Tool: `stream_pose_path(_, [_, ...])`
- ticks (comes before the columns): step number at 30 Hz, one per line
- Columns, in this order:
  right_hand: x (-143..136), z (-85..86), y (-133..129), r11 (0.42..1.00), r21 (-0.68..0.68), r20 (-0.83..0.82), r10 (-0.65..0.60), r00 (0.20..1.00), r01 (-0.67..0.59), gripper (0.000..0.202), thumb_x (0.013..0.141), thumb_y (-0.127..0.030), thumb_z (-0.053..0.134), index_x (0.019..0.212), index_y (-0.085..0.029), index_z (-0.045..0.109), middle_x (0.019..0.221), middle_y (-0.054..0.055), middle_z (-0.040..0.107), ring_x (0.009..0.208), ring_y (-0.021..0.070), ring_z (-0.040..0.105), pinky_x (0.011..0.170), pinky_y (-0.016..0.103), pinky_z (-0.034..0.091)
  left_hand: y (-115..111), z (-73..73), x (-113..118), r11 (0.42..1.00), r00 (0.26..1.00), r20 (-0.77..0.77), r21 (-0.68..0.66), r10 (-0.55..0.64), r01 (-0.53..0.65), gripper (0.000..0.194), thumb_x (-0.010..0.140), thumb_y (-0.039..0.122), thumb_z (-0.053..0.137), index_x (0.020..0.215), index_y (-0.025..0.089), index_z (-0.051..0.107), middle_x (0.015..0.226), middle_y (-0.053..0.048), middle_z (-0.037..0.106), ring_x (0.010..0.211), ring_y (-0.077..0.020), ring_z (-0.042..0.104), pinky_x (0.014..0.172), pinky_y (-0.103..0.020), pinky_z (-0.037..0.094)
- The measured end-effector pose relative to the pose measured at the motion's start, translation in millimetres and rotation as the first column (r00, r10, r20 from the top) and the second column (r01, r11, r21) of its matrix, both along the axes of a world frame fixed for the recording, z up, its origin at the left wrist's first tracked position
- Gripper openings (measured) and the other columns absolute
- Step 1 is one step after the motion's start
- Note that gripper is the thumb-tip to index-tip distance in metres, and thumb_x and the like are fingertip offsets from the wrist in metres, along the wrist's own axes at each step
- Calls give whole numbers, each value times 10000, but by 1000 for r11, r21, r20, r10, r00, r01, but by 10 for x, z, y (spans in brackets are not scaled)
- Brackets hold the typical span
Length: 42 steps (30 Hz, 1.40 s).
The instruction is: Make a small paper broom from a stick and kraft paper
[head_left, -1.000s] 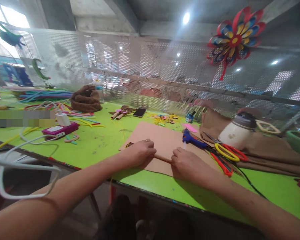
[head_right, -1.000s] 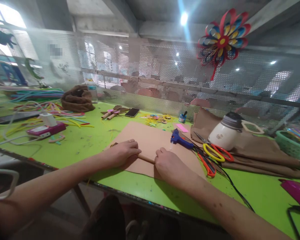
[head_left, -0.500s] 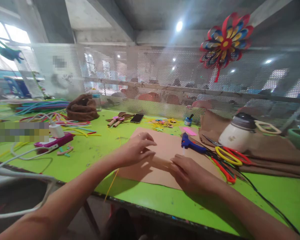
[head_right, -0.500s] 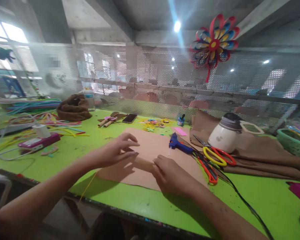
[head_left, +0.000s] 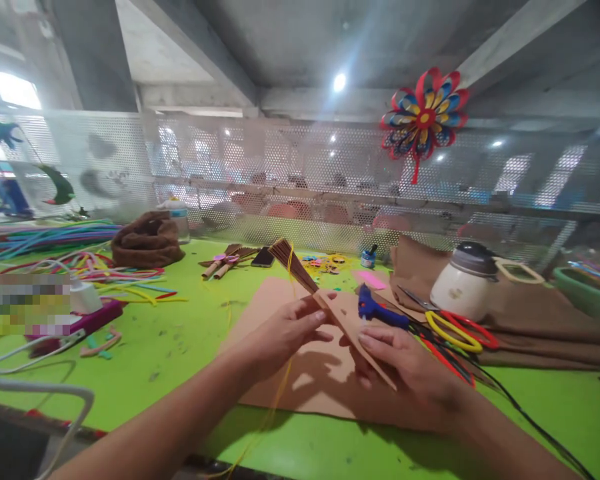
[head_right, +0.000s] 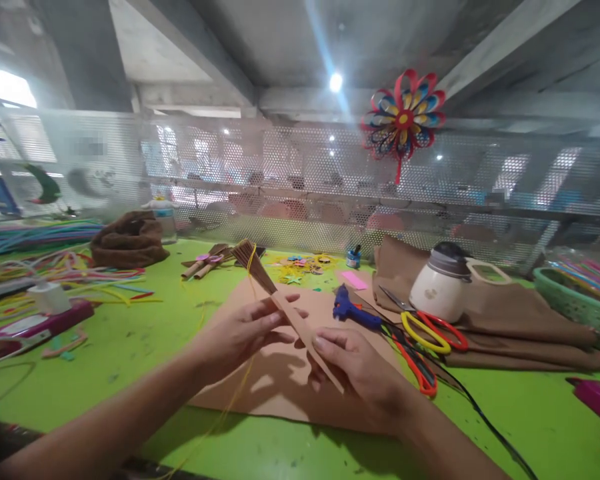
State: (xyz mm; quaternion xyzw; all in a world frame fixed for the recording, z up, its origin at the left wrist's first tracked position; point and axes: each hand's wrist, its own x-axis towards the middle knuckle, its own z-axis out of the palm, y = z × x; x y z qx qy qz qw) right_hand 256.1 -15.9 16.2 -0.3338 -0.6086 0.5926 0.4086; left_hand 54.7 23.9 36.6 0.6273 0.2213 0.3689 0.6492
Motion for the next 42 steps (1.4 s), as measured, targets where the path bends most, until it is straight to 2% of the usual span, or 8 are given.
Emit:
stream_pose_path(3, [-30,-59,-6,987,-133,-213,65,975,-95,253,864,-361,546,887,-123,631,648,-2,469,569,97,423,582,257,417,1,57,88,998,985,171,-64,-4,15,362,824,319,607,1134,141,547,1047,-140,651,900,-197,618,856,-389,455])
stream_pose_path(7, [-76,-147,24,953,-227,-362,111,925,-203,268,843,-343,575,951,-109,649,644,-3,464,544,84,418,590,259,432,0,26,179,992,970,238,-121,44,-15,234,812,318,621,943,128,582,916,-120,674,817,-184,629,764,-343,473])
stream_pose_path(13, [-143,-233,39,942,-268,-395,86,915,-204,296,828,-345,600,977,-94,652,642,3,486,548,91,451,609,266,432,12,-95,192,973,956,266,-222,119,-59,237,829,310,600,992,146,549,884,-98,673,795,-178,636,699,-306,475])
stream_pose_path(18, [-194,-245,20,902,-366,-421,60,905,-230,284,839,-321,592,1023,-108,634,669,12,519,589,110,517,639,281,425,39,-120,174,977,970,196,-186,143,-107,190,831,302,589,894,128,548,819,-83,663,714,-156,625,667,-288,474])
stream_pose_path(22, [-190,-191,-21,889,-411,-357,48,933,-203,233,884,-307,535,981,-117,631,772,71,594,656,135,576,652,289,432,72,-124,168,977,975,147,-160,167,-143,174,816,290,593,801,121,556,713,-42,630,651,-141,601,680,-304,478])
stream_pose_path(29, [-112,-146,-72,942,-330,-100,31,995,-62,234,877,-349,551,971,-144,612,805,49,615,668,126,585,669,293,467,102,-196,210,946,963,75,-224,257,-235,136,785,243,615,795,110,588,694,-9,591,615,-109,556,664,-282,476])
stream_pose_path(34, [-161,-168,-87,961,-272,145,90,985,-48,328,802,-409,634,921,-112,564,755,66,630,569,115,578,526,241,445,99,-209,245,910,936,48,-257,348,-325,128,799,234,600,800,108,586,713,-13,578,635,-105,543,654,-254,479])
stream_pose_path(42, [-173,-147,-103,976,-210,98,86,992,-64,322,819,-432,600,833,-111,568,725,37,579,548,87,543,454,194,419,125,-206,223,915,936,88,-260,341,-309,99,791,202,604,763,107,597,678,-9,584,605,-108,552,644,-272,484])
